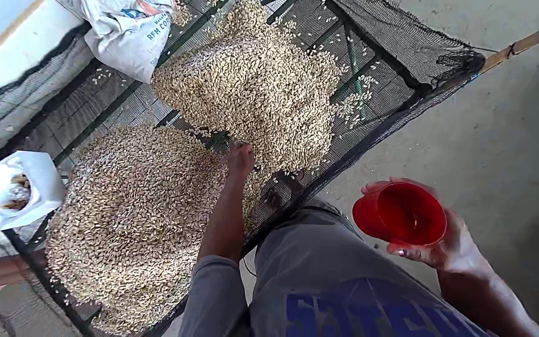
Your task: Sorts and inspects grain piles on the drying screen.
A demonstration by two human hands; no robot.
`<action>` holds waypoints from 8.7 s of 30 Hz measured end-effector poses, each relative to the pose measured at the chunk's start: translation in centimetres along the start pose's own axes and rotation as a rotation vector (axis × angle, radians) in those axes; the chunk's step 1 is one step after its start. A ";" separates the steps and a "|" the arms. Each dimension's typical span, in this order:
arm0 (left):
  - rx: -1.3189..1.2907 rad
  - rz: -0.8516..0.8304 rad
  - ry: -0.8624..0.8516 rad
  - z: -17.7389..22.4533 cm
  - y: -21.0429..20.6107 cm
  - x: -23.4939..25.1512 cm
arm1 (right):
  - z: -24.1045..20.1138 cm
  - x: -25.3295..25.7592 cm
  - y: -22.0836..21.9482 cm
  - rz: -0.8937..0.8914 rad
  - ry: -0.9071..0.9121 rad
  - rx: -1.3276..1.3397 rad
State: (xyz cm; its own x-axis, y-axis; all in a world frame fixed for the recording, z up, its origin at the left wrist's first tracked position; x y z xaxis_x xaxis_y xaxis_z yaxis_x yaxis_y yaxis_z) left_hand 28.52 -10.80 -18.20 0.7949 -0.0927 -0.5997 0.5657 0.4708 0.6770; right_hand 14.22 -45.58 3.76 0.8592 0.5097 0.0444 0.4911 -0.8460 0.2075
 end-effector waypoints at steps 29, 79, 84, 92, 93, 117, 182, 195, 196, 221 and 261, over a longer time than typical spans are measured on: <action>0.076 -0.029 0.103 -5.5 3.2 -2.1 | 1.2 4.4 2.4 -0.067 0.026 0.051; 0.470 -0.054 -0.319 1.4 -5.3 -5.5 | -2.1 -4.6 -5.3 0.066 0.017 -0.062; 0.502 -0.201 -0.218 -3.4 -5.4 -11.2 | -1.7 -4.3 -6.0 0.054 0.028 -0.028; 0.604 -0.413 -0.023 -5.1 -2.9 -13.7 | -2.3 -3.1 -6.5 0.014 0.103 -0.020; 0.588 -0.398 -0.008 -5.6 -1.8 -13.8 | -2.4 -3.3 -6.3 0.024 0.102 -0.017; -1.085 0.836 -0.031 -21.7 22.5 -28.6 | -2.2 -3.5 -4.2 0.103 0.138 -0.089; -1.132 0.518 0.003 1.2 5.2 -6.8 | 3.2 8.9 18.0 -0.220 0.145 0.007; -1.321 0.596 -0.143 6.1 4.4 -9.5 | 4.7 10.1 18.8 -0.308 0.163 0.097; -1.357 0.588 -0.173 6.5 4.5 -9.6 | 4.9 10.1 18.7 -0.299 0.161 0.088; -1.158 0.455 -0.312 -4.4 7.5 -20.8 | -1.0 2.8 -9.5 -0.212 0.112 0.103; -0.850 0.190 -0.176 -12.8 8.4 -23.3 | -2.9 2.5 -14.9 -0.148 0.135 0.036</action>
State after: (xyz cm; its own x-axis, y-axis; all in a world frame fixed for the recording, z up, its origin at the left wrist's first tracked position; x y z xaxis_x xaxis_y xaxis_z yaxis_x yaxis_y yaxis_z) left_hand 11.93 6.55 -4.05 0.9204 -0.0472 -0.3882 0.1222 0.9777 0.1706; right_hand 8.69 -31.26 3.58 0.7512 0.6435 0.1469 0.6178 -0.7638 0.1866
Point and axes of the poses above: each hand's wrist, its own x-axis towards the middle knuckle, its own y-axis out of the back of the hand, z = x × y, the point moved 5 cm from there along x, towards the middle knuckle, and after that the axes turned 12 degrees about -z, right-handed, at the moved point
